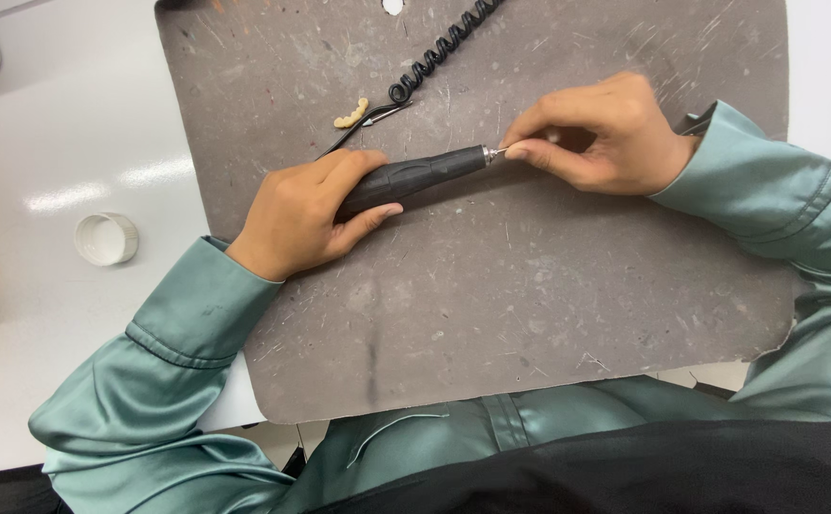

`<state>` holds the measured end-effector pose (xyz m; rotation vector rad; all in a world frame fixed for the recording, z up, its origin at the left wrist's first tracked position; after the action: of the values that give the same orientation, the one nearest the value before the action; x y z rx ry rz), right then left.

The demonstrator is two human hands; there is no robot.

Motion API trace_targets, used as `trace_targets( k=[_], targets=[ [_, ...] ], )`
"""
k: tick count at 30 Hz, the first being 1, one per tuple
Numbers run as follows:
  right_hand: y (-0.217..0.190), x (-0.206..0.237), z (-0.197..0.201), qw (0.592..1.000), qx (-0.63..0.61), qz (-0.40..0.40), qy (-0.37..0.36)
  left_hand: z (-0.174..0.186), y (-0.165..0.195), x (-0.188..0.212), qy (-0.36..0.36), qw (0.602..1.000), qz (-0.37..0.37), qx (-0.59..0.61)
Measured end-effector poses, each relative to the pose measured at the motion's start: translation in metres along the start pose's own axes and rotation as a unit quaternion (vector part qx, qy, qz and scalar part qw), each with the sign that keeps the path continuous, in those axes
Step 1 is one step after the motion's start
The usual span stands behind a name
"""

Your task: The person holds a dental prosthesis in one hand and uses a rotary micromotor tool with a polishing attachment to grind and polish its surfaces, repositioning the prosthesis repeatedly to work different areas over a work mat.

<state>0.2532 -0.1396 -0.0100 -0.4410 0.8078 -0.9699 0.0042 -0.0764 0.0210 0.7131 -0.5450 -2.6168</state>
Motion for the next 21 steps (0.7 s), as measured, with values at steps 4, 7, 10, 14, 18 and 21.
trace_targets(
  k=[4, 7, 10, 14, 18, 21],
  targets=[
    [0.002, 0.002, -0.005, 0.999, -0.016, -0.041, -0.023, -0.001, 0.003, 0.003, 0.004, 1.0, -0.018, -0.014],
    [-0.001, 0.009, -0.007, 0.999, -0.023, -0.035, -0.027, -0.007, 0.008, 0.008, 0.004, 0.999, -0.025, -0.03],
    [-0.01, 0.018, -0.009, 0.999, 0.014, 0.042, -0.021, -0.016, 0.011, 0.014, -0.023, 0.998, -0.016, -0.051],
    [-0.027, 0.025, -0.01, 0.973, 0.156, 0.17, 0.009, -0.017, 0.015, 0.018, -0.003, 1.0, -0.016, -0.019],
    [-0.048, 0.031, -0.01, 0.945, 0.207, 0.252, 0.03, -0.016, 0.019, 0.019, 0.017, 1.0, -0.015, -0.011],
    [-0.052, 0.032, -0.013, 0.98, 0.137, 0.143, 0.029, -0.018, 0.027, 0.022, 0.022, 0.998, -0.033, -0.054]
  ],
)
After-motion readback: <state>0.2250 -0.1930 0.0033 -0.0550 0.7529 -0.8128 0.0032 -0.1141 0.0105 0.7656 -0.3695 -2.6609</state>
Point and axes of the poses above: each hand's wrist, its own x-axis away from the middle knuckle, its own z-axis out of the back of the hand, y = z × x, the point moved 6 cm from there along -x, towards the middle knuckle, and after that the axes turned 7 degrees about y, right-handed, at the moved point
